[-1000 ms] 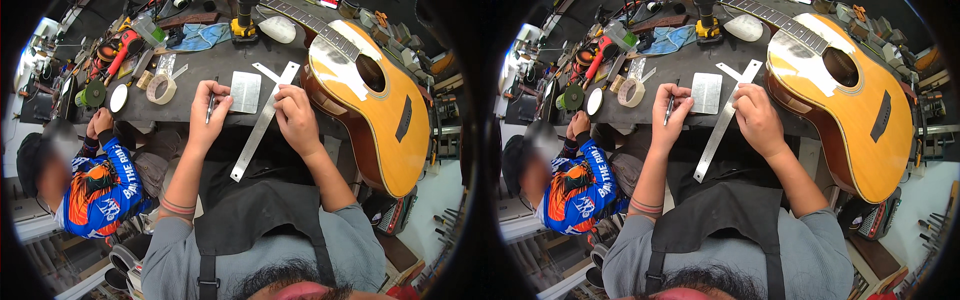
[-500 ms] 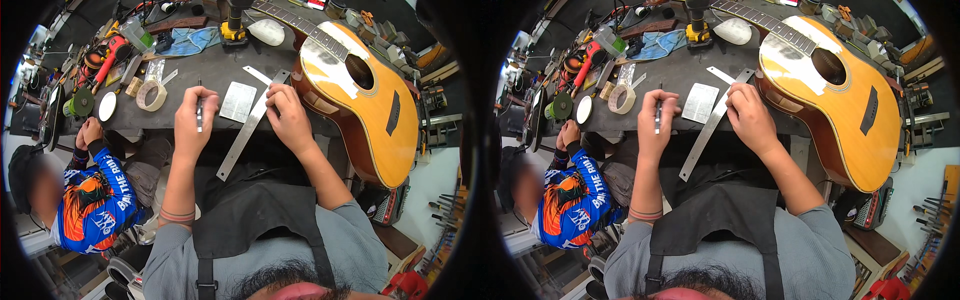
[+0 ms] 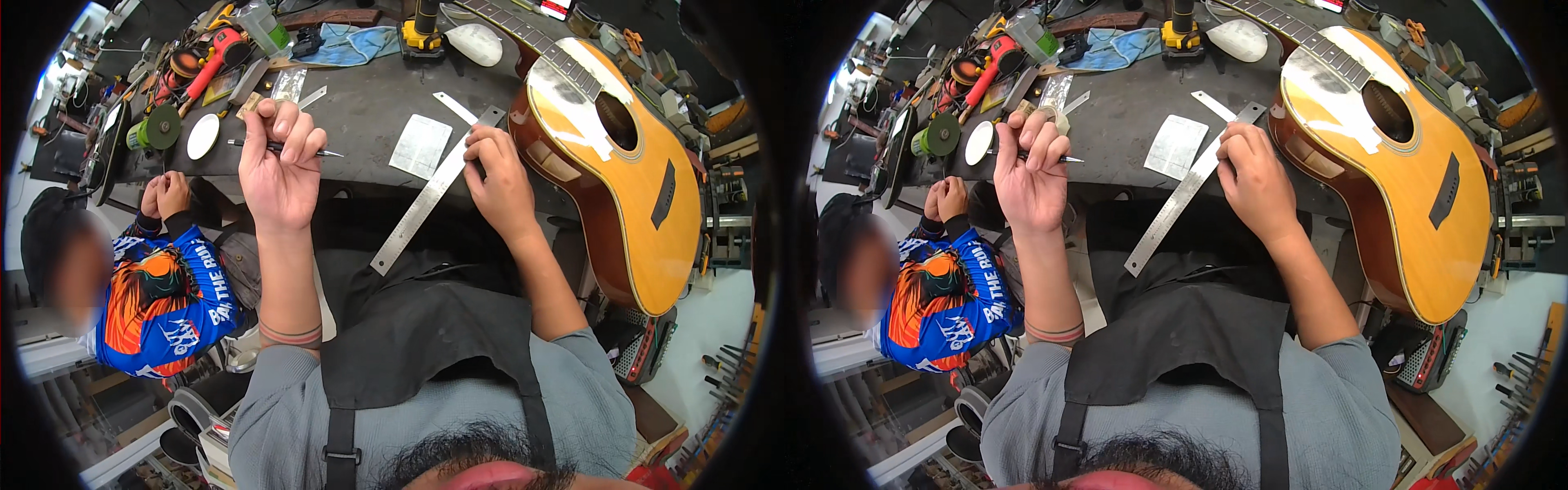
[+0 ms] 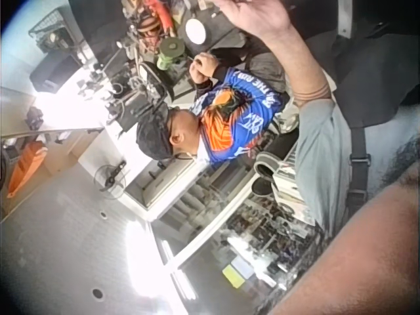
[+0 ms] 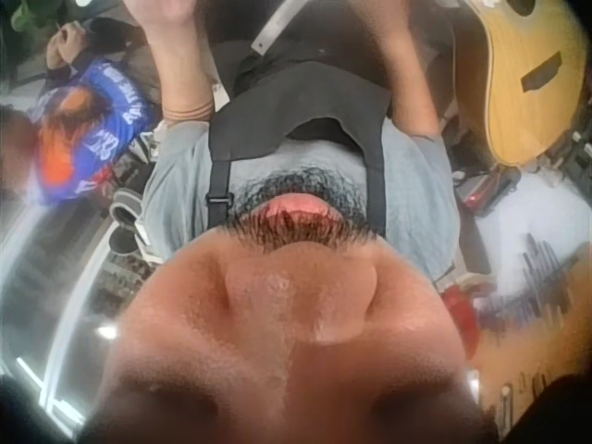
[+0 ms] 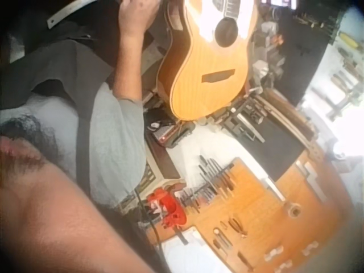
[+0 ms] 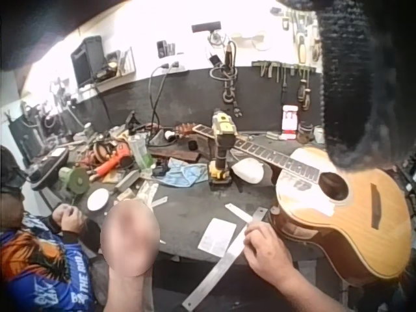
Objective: The person marks a small rectangular piece of material using a ruler and a pen, then uses a rotary tool to grind the edges of the piece. The person works at a cluttered workbench with a guitar visible nearby.
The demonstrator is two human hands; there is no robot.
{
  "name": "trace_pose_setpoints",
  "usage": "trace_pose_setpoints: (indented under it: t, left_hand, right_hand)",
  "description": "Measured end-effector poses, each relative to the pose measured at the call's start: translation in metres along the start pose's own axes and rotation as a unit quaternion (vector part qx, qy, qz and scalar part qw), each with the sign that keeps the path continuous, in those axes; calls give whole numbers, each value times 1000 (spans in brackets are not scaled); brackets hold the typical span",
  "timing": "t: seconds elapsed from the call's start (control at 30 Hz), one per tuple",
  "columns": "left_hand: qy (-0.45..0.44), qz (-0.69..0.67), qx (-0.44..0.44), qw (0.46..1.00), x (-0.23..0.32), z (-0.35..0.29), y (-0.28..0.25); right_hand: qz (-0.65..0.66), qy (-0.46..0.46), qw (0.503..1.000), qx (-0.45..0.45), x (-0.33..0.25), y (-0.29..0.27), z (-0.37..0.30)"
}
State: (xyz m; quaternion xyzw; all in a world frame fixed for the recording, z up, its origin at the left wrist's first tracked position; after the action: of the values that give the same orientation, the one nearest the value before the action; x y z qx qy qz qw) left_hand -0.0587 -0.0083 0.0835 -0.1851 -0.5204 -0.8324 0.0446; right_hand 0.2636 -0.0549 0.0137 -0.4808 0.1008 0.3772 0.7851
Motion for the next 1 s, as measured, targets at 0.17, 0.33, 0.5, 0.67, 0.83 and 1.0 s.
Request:
trace_pose_setpoints:
  t: [0.17,0.33,0.5,0.67,0.83,1.0]
  left_hand:
    - [-8,-17,-15,1000,-1,0,9]
    - [-9,12,8,1000,-6,-1,39]
    - [-22,6,-43,999,0,-2,34]
    - [-19,-9,-40,999,3,-5,32]
    - [-8,-26,-32,999,0,-5,29]
    - [-10,-27,-35,999,3,-6,23]
  right_hand:
    - [-7,1,1000,-4,1,1,1]
    - [-11,-8,1000,5,1,2,1]
    - [-13,-8,1000,6,-1,1,1]
    - [-25,-20,999,8,-3,1,0]
    - [-29,-22,999,9,-2,2,0]
    - [-32,-23,999,9,-2,2,0]
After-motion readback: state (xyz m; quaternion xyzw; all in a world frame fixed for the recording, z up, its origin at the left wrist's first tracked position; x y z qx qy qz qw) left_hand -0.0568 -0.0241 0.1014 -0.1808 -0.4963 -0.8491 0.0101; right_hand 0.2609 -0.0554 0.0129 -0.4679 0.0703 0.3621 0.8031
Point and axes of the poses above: each hand's wrist, its own z-axis towards the middle knuckle, its own y-axis out of the palm, x = y × z, the point moved 1 cm from there along z, towards the middle knuckle, and after that the axes turned 5 degrees about -x, right-handed, at the moved point
